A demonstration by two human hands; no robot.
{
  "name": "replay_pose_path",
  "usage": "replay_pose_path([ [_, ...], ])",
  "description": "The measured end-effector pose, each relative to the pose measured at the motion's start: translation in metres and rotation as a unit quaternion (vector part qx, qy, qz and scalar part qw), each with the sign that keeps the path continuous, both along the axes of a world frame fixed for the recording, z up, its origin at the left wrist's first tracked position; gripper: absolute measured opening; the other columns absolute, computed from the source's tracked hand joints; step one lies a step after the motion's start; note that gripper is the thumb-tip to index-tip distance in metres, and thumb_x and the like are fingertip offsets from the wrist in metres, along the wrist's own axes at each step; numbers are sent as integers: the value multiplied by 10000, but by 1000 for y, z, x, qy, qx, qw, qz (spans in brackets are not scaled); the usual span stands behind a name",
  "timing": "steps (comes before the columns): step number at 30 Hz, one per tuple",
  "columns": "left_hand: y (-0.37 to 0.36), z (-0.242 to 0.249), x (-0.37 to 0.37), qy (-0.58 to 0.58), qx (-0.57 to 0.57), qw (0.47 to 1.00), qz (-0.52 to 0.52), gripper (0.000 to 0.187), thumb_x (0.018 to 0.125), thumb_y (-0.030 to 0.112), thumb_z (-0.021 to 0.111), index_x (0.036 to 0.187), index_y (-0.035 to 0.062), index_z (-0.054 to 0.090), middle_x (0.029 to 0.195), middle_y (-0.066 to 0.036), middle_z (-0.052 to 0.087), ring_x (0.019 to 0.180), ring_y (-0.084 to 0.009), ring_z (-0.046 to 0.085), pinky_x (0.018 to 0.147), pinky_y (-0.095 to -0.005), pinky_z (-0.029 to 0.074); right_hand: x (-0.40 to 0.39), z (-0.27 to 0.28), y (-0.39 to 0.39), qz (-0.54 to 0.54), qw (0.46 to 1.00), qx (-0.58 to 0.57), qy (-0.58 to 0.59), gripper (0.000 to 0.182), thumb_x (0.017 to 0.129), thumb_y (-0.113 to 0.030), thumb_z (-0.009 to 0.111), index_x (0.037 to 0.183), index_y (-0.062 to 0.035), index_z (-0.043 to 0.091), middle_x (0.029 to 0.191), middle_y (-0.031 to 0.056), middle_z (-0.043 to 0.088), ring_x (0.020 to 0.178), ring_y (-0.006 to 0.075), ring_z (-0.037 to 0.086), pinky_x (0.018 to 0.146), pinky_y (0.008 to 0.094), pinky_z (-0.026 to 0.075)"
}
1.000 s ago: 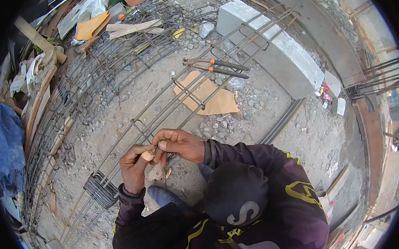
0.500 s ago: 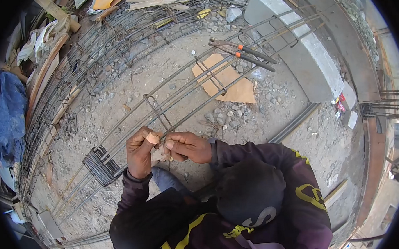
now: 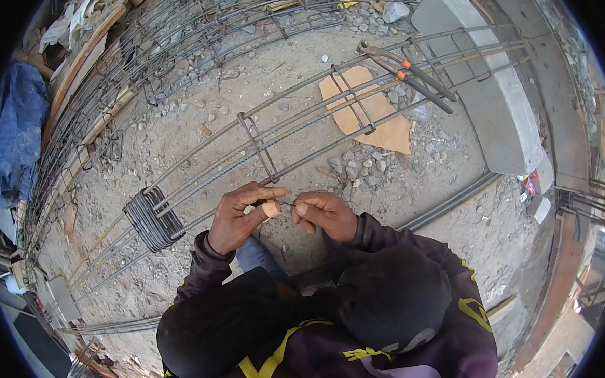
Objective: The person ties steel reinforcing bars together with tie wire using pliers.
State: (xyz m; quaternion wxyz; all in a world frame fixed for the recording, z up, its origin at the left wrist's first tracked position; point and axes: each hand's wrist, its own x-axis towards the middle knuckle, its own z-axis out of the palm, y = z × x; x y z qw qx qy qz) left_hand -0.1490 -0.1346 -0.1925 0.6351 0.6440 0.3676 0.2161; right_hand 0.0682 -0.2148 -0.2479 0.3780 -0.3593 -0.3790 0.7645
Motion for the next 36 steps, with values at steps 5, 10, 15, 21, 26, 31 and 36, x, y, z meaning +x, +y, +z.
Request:
replay_pose_path([
  [5, -4, -11, 7, 16, -28, 999, -10, 140, 909, 108, 703, 1005, 12, 737, 879, -79, 680, 816, -151, 644, 735, -290, 497, 0, 2, 6, 5, 997, 52, -48, 315, 1060, -243, 459, 925, -8, 619, 679, 36, 568, 620, 105, 557, 603, 280, 448],
  [10, -3, -13, 7, 22, 12, 999, -24, 118, 924, 117, 694, 962, 15, 738, 854, -81, 678, 790, -152, 647, 710, -292, 499, 0, 10, 15, 29, 974, 146, -172, 314, 1054, -245, 477, 923, 2, 619, 695, 55, 604, 633, 118, 597, 615, 290, 467],
  [15, -3, -12, 6, 14, 4, 1000, 4, 130, 934, 140, 685, 936, 18, 731, 836, -75, 666, 774, -151, 634, 696, -300, 485, 7, 15, 16, 68, 997, 14, -35, 312, 1060, -239, 465, 950, 2, 630, 699, 62, 612, 661, 127, 614, 625, 290, 477],
  [21, -9, -20, 6, -22, 5, 1000, 14, 166, 960, 171, 657, 934, 15, 706, 828, -70, 642, 753, -144, 609, 687, -307, 482, 2, 13, 14, 94, 980, 109, -136, 257, 1028, -238, 529, 1022, -6, 638, 808, 96, 663, 762, 203, 656, 732, 333, 518],
  [26, 1, -11, -8, -45, -109, 979, 164, 197, 977, 178, 642, 916, -5, 687, 829, -29, 630, 725, -94, 566, 659, -274, 463, 17, 39, 26, -101, 768, 415, -477, 626, 851, -499, 701, 1286, -69, 566, 1297, 182, 542, 1244, 392, 468, 1060, 571, 319],
  [31, 11, -25, -10, 104, 52, 978, 172, 243, 959, 211, 669, 896, -22, 694, 789, -40, 645, 724, -102, 571, 666, -272, 465, 16, 25, 45, -133, 671, 289, -669, 1197, 660, -817, 660, 1569, -155, 252, 1569, 308, 177, 1450, 565, 62, 1072, 769, 7],
  [36, 22, -25, -1, 156, -8, 976, 154, 282, 938, 245, 689, 875, -29, 676, 646, -22, 526, 617, -76, 440, 563, -276, 386, 1, 10, 56, -92, 651, 274, -701, 1261, 629, -881, 615, 1591, -180, 197, 1592, 323, 107, 1454, 578, -9, 1042, 795, -24],
])
